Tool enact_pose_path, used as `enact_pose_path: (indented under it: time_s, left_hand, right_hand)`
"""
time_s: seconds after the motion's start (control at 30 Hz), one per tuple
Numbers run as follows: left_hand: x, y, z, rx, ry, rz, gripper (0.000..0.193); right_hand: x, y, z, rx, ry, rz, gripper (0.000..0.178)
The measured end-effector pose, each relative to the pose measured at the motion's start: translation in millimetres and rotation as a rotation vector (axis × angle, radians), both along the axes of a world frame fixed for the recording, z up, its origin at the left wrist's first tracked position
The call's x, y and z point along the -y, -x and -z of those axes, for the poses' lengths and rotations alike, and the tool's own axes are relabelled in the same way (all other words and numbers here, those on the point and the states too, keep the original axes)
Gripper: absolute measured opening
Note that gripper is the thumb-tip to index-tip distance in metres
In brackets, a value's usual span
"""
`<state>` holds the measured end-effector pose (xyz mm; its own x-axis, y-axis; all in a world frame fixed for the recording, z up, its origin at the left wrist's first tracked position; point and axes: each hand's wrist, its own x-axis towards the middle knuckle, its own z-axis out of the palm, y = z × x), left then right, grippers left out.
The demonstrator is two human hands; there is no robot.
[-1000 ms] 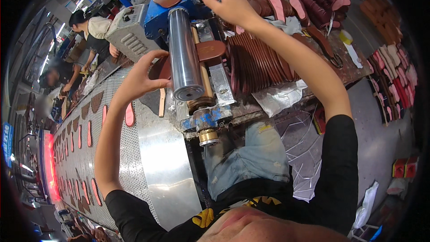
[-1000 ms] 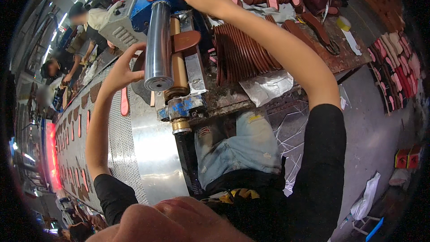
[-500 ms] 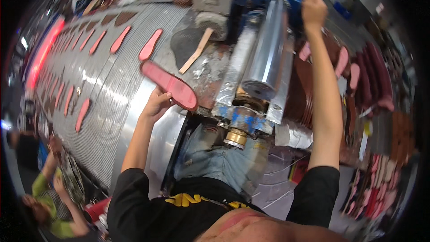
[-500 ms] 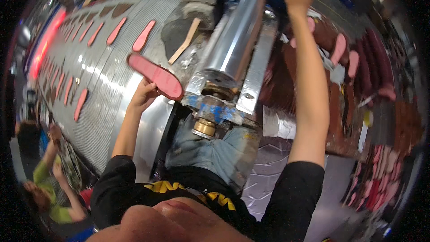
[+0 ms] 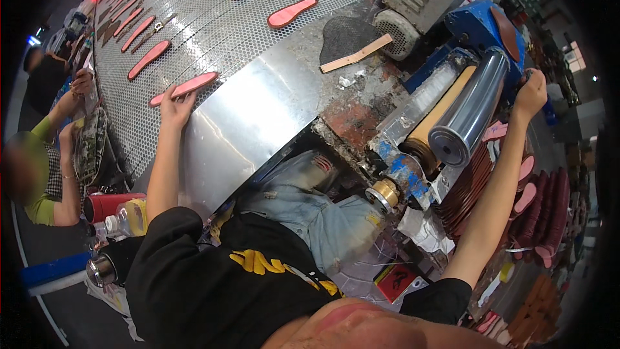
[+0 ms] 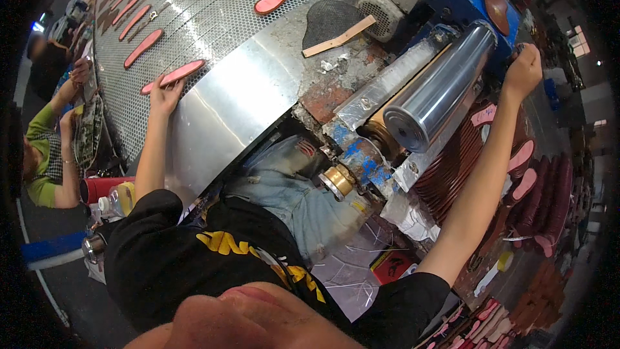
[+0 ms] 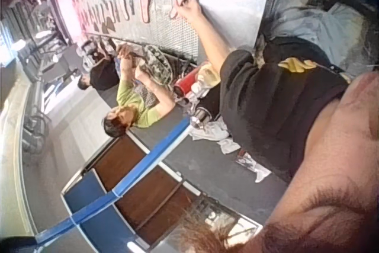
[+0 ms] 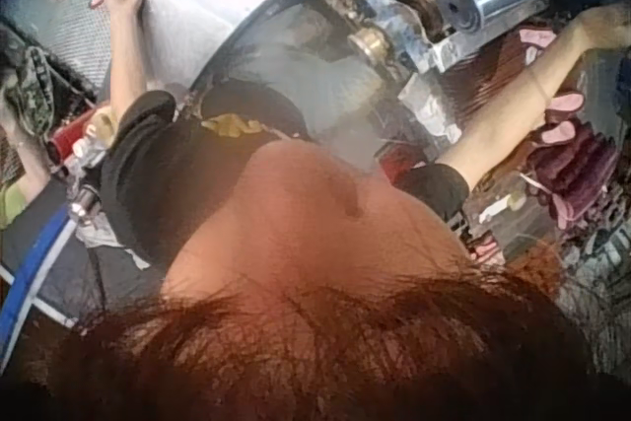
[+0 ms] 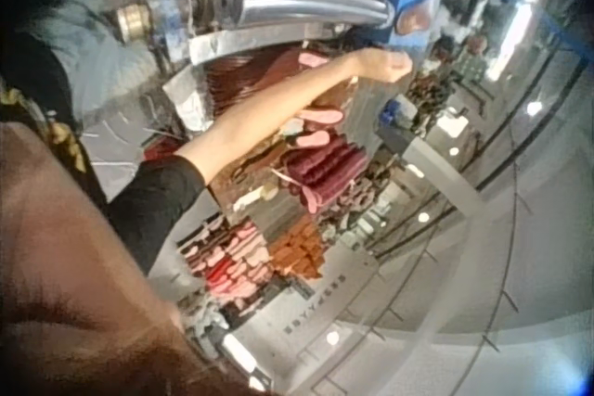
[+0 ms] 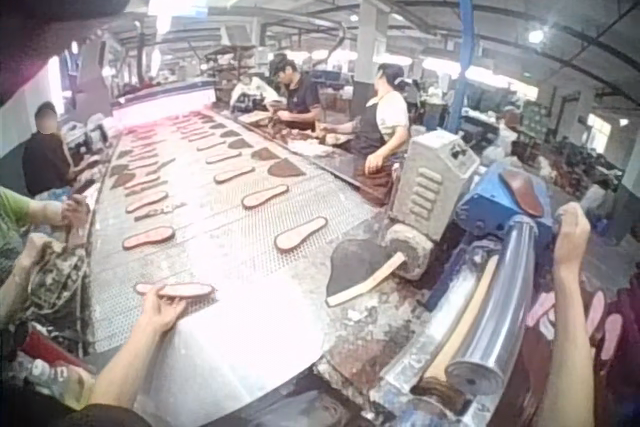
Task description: Apply glue or adhesive to shoe components using a roller machine and place them on a conveyor.
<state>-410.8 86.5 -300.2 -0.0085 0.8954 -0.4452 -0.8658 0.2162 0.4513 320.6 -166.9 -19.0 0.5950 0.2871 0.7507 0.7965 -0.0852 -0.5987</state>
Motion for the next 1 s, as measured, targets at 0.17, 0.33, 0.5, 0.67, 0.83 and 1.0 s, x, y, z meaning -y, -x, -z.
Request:
enact_pose_path:
  time_s: [0.17,0.33,0.5,0.67,0.83,1.0]
  left_hand:
    - [-13,42,24,-0.148,-0.036,-0.051,0.040]
    - [-17,36,12,-0.063,-0.041,-0.121,0.038]
    - [-4,22,0,-0.110,0.110,0.041,0.045]
    - [-17,19,-2,-0.126,0.161,0.081,0.053]
    - [-14,-8,5,-0.218,0.169,0.035,0.046]
    - [33,-84,-29,-0.774,-0.266,0.277,0.014]
  right_hand:
    - [0,-13,3,0.136,0.006,0.075,0.035]
    - [-1,-28,15,0.396,-0.021,0.090,0.034]
    - [0,-21,0,0.332,-0.114,0.111,0.034]
    - [-2,22,-8,0.117,-0.167,0.024,0.026]
    - [10,10,-7,0.054,-0.050,0.020,0.029]
    - [9,45,-47,0.392,0.221,0.352,0.023]
